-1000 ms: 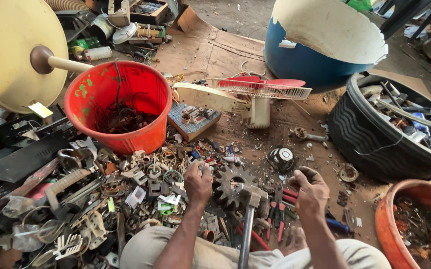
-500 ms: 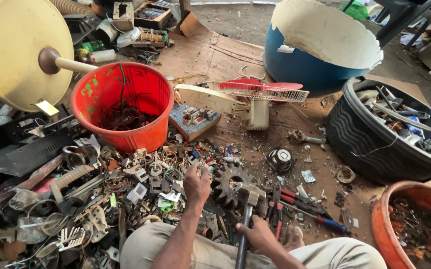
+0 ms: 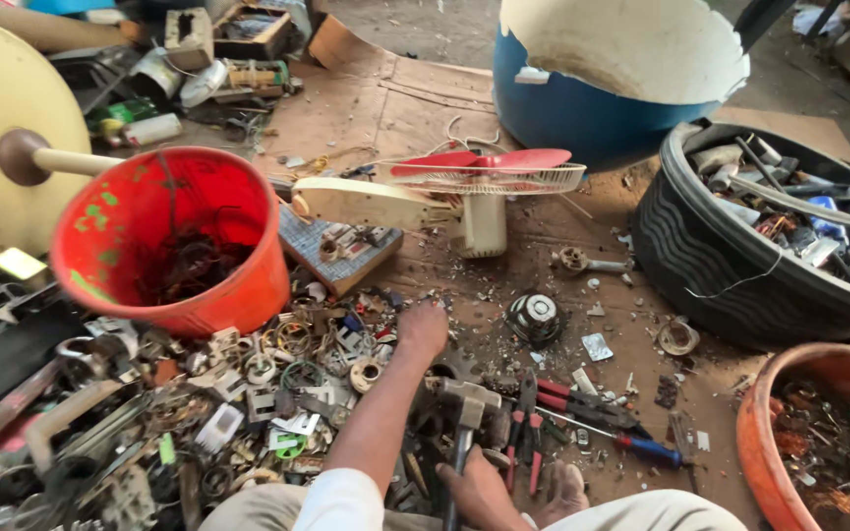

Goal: The person sits on the ground and uses a hammer to strike a metal gear-like component, breaking it apart. They then use pliers to pull and separate wires and small metal pieces from the debris. The person continues to hammer and manipulate various scrap metal parts, sorting them into piles.

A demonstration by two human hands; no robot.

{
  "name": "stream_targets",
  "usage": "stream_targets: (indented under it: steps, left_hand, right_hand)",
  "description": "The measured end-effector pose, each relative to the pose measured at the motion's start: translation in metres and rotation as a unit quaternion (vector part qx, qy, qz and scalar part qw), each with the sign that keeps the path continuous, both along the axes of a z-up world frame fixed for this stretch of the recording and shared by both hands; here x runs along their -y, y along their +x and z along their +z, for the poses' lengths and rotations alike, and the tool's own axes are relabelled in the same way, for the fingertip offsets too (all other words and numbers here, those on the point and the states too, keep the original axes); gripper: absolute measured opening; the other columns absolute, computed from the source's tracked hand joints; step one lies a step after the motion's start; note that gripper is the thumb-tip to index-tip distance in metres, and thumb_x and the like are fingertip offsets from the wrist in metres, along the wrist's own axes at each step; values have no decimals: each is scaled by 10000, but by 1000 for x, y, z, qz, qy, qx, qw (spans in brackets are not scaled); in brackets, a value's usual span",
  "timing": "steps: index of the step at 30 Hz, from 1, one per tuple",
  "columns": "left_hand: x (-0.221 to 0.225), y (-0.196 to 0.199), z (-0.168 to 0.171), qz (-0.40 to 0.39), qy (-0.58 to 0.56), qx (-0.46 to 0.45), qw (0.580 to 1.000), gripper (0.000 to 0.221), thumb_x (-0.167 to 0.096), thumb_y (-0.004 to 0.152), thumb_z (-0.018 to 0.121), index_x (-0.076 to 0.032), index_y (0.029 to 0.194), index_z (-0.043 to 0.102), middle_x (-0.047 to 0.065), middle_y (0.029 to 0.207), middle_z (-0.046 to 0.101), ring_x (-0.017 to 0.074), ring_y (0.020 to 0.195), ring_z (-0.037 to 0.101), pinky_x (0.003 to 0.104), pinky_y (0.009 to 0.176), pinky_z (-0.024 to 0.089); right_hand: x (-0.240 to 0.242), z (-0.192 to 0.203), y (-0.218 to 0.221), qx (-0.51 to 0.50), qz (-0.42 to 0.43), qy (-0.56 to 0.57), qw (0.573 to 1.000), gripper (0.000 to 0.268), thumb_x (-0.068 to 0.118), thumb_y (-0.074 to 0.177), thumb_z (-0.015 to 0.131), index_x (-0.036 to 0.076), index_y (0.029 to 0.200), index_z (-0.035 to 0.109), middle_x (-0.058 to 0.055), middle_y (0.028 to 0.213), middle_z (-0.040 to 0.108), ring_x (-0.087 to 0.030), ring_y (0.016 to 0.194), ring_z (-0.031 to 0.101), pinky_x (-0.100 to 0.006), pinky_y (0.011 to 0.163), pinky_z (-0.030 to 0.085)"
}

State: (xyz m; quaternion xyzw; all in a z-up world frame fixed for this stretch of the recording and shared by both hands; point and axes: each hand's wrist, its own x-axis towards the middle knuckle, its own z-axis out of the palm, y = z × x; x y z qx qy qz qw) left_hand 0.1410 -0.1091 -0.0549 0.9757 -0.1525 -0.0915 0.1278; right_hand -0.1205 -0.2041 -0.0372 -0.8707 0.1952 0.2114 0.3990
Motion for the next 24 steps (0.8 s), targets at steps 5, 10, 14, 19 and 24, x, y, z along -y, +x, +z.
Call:
stream_targets:
  steps: [5, 10, 14, 19, 24]
  left_hand:
    - [7, 27, -11, 45, -32, -24, 998, 251, -156, 938, 577, -37, 1010, 786, 213, 1052, 750, 345, 987, 741, 453, 843, 605]
    - [-59, -31, 47, 186, -423, -77, 883, 277, -244, 829, 707, -39, 993, 796, 193, 898, 776, 327, 787, 724, 457, 680, 568]
    - [-94, -115, 49, 243, -359, -92, 897, 342, -335, 804, 781, -49, 992, 784, 176, 852, 785, 307, 794, 760, 435, 758, 571]
    - [-103, -157, 17, 238, -275, -13, 931, 344, -296, 804, 791, -82, 1073, 774, 197, 950, 747, 366, 899, 715, 474, 792, 560]
    - [-97, -167, 7, 160, -250, 78, 952, 339, -234, 782, 785, -46, 1061, 738, 180, 978, 753, 354, 897, 740, 468, 802, 590]
  right_hand:
    - [-3, 7, 2, -39, -2, 5, 999, 552, 387, 858, 737, -11, 1175, 522, -272, 1039, 703, -434, 1068, 683, -454, 950, 523]
    - [3, -18, -3, 24, -3, 26, 999, 507, 334, 856, 751, -23, 1141, 533, -271, 1034, 694, -442, 1050, 675, -475, 932, 519]
    - [-4, -42, 2, 75, -94, 239, 964, 325, 234, 863, 762, -4, 1054, 651, -182, 889, 735, -322, 806, 672, -471, 739, 571]
    - [-4, 20, 5, -122, -324, 401, 848, 207, 288, 942, 642, 109, 1015, 569, -75, 696, 582, -202, 482, 527, -400, 450, 460]
    - [-3, 64, -7, -40, -255, 323, 910, 285, 356, 971, 619, 77, 972, 560, -52, 651, 569, -203, 448, 520, -404, 415, 433]
